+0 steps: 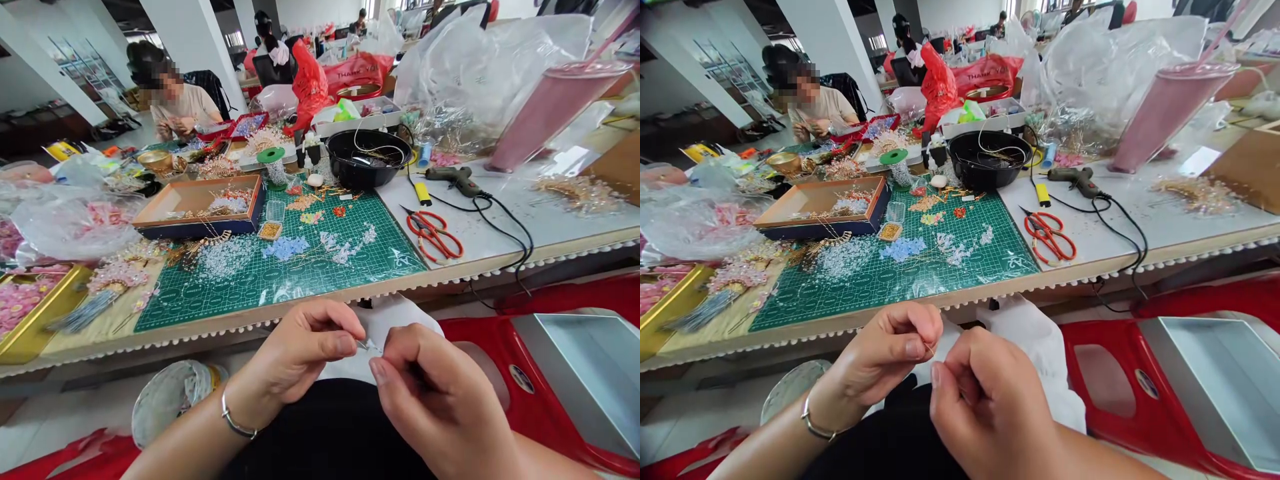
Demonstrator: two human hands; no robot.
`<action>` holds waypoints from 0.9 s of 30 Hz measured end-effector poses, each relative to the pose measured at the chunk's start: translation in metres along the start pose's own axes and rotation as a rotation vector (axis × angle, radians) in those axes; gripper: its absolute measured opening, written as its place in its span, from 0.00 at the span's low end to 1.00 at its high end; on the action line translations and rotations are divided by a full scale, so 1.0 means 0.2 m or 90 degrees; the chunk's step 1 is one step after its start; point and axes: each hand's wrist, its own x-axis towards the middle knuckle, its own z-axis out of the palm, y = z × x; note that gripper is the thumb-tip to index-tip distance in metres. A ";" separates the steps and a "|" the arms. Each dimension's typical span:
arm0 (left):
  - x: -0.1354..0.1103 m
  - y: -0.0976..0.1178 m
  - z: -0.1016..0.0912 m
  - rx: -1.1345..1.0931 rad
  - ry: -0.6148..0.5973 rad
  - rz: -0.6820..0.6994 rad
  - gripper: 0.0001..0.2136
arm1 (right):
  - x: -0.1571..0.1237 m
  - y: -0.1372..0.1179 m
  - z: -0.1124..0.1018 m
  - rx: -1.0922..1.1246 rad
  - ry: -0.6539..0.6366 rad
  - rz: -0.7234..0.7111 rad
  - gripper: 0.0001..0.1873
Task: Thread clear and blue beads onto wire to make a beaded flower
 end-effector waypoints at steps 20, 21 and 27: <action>-0.09 0.09 0.03 0.582 0.005 0.262 0.07 | -0.02 0.06 0.00 0.218 -0.117 0.240 0.12; -0.09 0.10 0.03 0.649 0.008 0.304 0.07 | -0.02 0.07 0.01 0.267 -0.131 0.272 0.13; -0.09 0.16 0.07 0.861 0.018 0.425 0.04 | -0.04 0.07 0.02 0.430 -0.145 0.365 0.13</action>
